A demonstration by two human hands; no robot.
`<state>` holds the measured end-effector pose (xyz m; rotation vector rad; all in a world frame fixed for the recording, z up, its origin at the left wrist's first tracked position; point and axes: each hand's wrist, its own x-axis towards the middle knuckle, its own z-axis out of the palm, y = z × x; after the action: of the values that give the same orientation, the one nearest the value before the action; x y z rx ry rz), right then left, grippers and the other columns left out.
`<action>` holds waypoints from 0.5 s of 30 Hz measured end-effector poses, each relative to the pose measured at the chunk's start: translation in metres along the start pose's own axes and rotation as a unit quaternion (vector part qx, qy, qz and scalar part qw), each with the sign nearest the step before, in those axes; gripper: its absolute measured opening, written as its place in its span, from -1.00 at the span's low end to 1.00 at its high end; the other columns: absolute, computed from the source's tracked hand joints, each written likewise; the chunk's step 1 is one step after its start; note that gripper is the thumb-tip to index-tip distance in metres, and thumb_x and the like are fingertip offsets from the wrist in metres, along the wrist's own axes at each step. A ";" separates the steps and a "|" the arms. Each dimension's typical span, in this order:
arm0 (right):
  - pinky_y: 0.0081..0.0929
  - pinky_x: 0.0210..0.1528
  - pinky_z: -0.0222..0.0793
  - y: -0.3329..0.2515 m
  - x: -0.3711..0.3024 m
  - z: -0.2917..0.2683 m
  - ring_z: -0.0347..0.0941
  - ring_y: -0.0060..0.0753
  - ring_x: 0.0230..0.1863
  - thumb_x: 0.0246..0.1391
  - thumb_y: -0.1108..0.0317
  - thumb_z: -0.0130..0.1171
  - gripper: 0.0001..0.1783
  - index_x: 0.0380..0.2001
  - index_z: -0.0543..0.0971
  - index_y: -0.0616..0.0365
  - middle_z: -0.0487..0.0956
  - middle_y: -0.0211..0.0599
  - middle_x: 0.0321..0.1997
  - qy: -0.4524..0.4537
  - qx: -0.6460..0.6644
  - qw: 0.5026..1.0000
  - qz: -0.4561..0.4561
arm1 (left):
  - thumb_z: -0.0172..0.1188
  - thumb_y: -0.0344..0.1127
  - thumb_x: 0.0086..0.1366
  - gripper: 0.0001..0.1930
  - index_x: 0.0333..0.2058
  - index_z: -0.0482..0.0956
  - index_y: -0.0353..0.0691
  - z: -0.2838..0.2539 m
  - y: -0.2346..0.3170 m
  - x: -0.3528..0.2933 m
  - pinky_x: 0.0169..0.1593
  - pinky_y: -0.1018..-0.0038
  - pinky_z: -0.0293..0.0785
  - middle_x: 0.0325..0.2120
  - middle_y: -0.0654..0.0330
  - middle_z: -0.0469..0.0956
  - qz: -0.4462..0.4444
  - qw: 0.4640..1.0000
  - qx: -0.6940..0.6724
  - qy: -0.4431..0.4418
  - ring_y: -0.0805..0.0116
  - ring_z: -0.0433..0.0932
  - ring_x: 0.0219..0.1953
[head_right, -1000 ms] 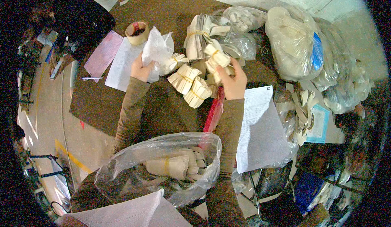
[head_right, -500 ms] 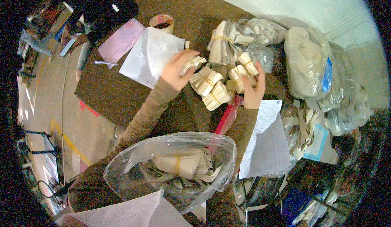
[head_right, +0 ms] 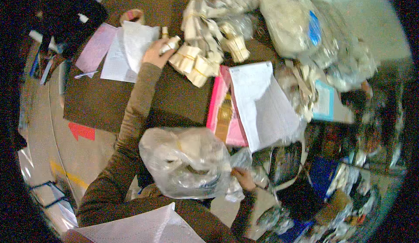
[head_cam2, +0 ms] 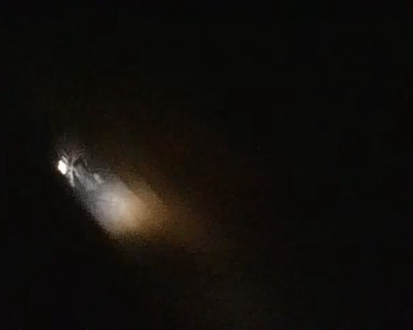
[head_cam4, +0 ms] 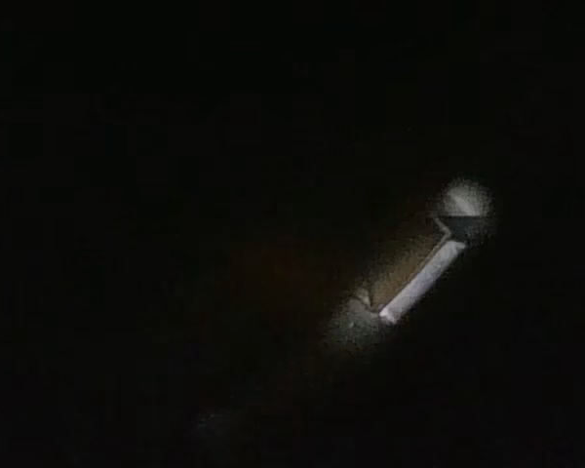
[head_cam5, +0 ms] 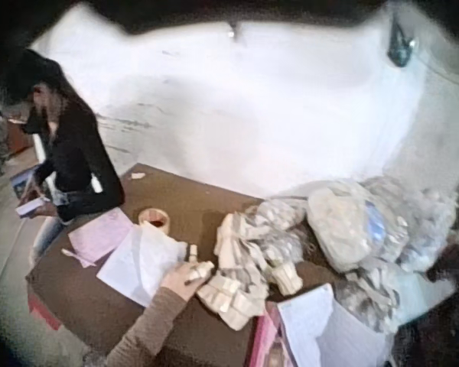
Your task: The person bundles flat beige items with rubber bands, then places the bundles into small plastic bags. They seal the bags and set them on the table. Another person is visible at the same table, but the camera wearer continues packing the bundles.
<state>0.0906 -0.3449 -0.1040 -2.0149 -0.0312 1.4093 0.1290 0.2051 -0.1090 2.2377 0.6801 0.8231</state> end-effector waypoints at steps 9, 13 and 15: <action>-0.25 0.18 0.24 0.134 0.076 0.145 0.39 -0.01 0.09 -0.18 0.33 0.22 -0.39 0.04 0.44 0.23 0.47 0.02 0.05 0.248 -0.051 0.947 -0.197 | 0.30 0.00 0.11 -0.48 -0.02 0.54 -0.18 0.006 -0.039 0.016 0.10 0.33 0.35 -0.07 0.01 0.54 -0.028 0.999 0.004 -0.034 0.12 0.49 0.03; -0.27 0.19 0.23 0.096 0.058 0.147 0.36 0.00 0.12 -0.28 0.24 0.29 -0.27 0.08 0.43 0.20 0.45 0.02 0.09 0.263 0.028 0.957 -0.117 | 0.30 -0.02 0.11 -0.44 0.03 0.51 -0.20 0.015 -0.041 0.026 0.14 0.35 0.31 -0.02 0.00 0.52 -0.010 0.997 -0.021 -0.069 0.16 0.46 0.06; -0.33 0.21 0.22 0.025 0.014 0.123 0.34 -0.04 0.15 -0.31 0.12 0.34 -0.20 0.09 0.42 0.17 0.43 -0.01 0.13 0.221 0.096 0.970 -0.023 | 0.30 -0.04 0.12 -0.44 0.05 0.50 -0.20 0.004 -0.044 0.030 0.15 0.38 0.28 0.00 0.01 0.51 -0.027 0.997 -0.026 -0.068 0.19 0.45 0.07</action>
<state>-0.0158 -0.2977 -0.1522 -2.1023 0.2419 0.8713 0.1415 0.2514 -0.1321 2.1955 0.6448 0.6485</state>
